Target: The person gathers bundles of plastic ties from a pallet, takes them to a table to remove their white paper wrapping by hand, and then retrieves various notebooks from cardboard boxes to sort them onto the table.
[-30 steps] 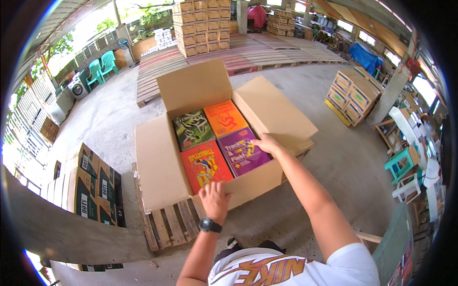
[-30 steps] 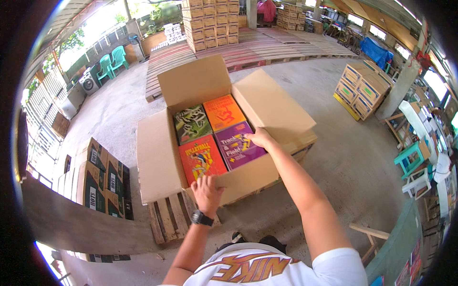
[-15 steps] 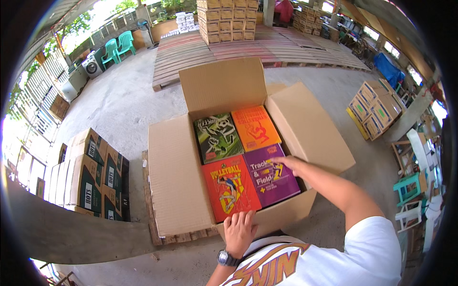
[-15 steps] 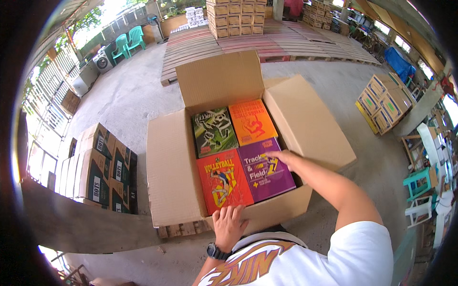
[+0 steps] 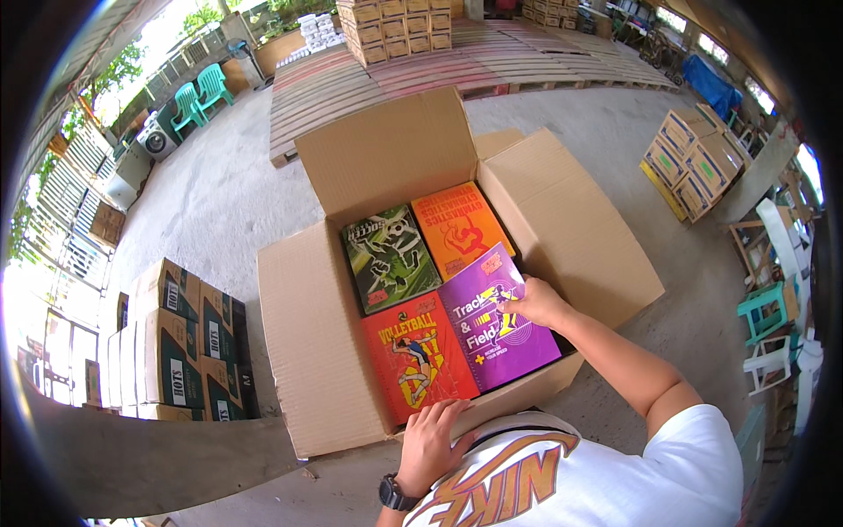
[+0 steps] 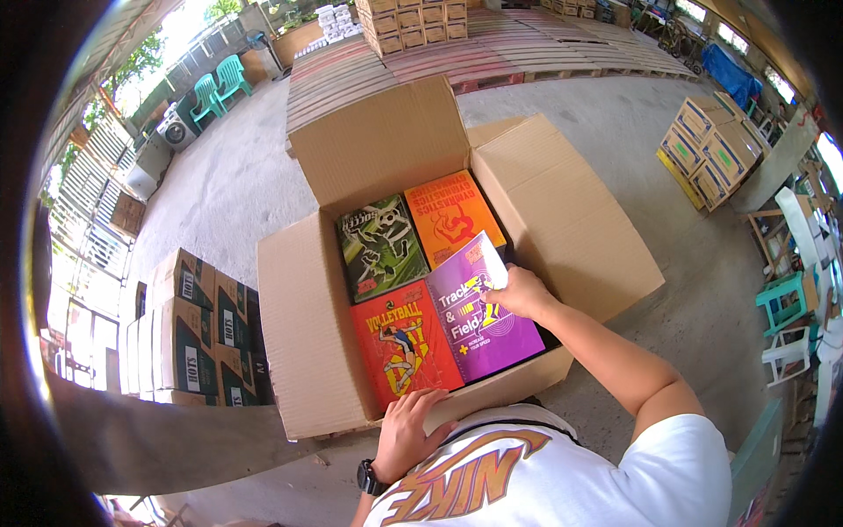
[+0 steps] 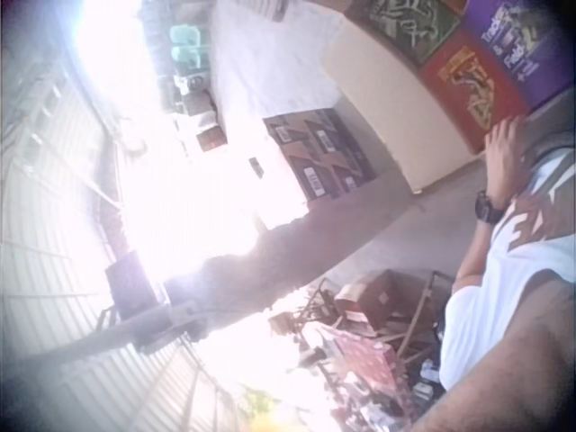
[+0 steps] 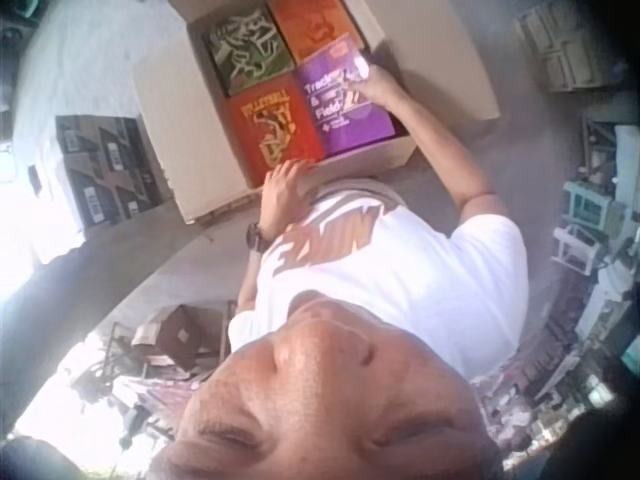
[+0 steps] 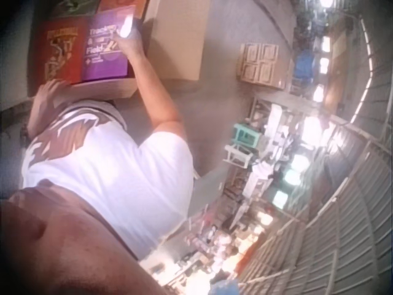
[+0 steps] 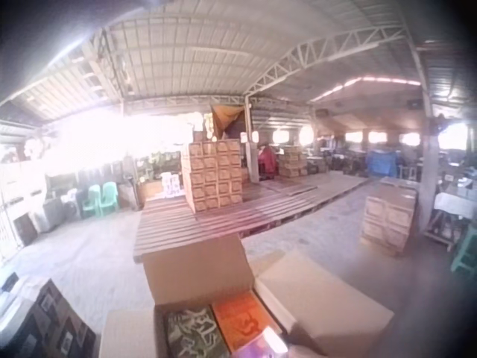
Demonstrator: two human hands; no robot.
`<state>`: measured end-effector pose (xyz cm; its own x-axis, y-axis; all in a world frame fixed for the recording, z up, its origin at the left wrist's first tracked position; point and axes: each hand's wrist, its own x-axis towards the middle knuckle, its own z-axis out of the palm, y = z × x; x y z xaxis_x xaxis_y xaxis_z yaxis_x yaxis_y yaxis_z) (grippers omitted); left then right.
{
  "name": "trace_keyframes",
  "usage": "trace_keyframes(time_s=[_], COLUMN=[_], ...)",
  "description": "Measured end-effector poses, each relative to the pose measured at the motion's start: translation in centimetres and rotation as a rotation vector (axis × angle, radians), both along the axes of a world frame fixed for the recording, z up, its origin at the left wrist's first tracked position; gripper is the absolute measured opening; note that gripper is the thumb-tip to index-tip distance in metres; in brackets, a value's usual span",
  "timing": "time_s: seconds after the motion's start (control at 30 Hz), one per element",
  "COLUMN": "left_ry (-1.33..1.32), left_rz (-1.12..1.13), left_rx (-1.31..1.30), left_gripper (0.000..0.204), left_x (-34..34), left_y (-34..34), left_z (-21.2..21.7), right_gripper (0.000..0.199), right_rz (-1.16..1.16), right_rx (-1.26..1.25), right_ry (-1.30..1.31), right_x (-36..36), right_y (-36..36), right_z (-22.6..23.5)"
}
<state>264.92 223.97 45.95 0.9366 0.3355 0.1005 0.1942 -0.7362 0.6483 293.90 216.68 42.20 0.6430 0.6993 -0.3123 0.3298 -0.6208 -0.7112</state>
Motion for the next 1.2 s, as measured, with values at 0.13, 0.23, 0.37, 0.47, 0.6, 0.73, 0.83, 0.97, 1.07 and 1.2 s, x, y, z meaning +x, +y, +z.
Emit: trace_keyframes(time_s=[0.13, 0.23, 0.37, 0.47, 0.6, 0.73, 0.83, 0.97, 1.07, 1.2], left_ry=[-0.072, -0.126, -0.213, -0.268, -0.305, -0.357, -0.435, -0.450, -0.416, -0.535], left_rz=[-0.012, 0.027, 0.082, 0.131, 0.217, 0.257, 0.291, 0.255, 0.106, -0.093], left_rx=[-0.097, -0.129, -0.190, -0.270, -0.267, -0.602, -0.918, -0.898, -1.131, -1.357], left_gripper=[0.040, 0.040, 0.041, 0.043, 0.042, 0.052, 0.058, 0.075, 0.096, 0.051], left_x=[-0.2, -0.4, -0.5, -0.7, -0.8, 0.1, 1.9, 6.0, 9.5, 9.6], left_y=[0.3, 0.7, 1.0, 1.3, 2.0, 2.9, 3.5, 4.8, 5.3, 8.3], left_z=[0.6, 0.9, 1.4, 2.0, 1.5, 1.7, 2.5, 4.2, 4.2, 5.3], right_gripper=[0.050, 0.051, 0.050, 0.051, 0.052, 0.054, 0.059, 0.060, 0.060, 0.062], right_rz=[0.041, 0.064, 0.026, -0.110, -0.164, -0.170, -0.139, -0.079, 0.041, 0.158], right_rx=[-0.089, -0.060, 0.030, 0.242, 0.269, 0.295, 0.426, 0.543, 0.632, 0.619], right_ry=[-0.114, -0.168, 0.090, 0.644, 0.915, 0.786, 0.675, 0.518, 0.290, 0.522], right_x=[-0.7, -1.3, -1.1, -1.6, -1.0, -0.8, -0.5, -1.3, -3.0, -3.9], right_y=[0.3, 0.7, 0.7, 0.4, -1.0, -0.7, -1.6, -3.8, -4.4, -0.4], right_z=[2.1, 3.5, 3.9, 4.6, 3.0, 2.9, 5.1, 12.7, 18.2, 21.6])
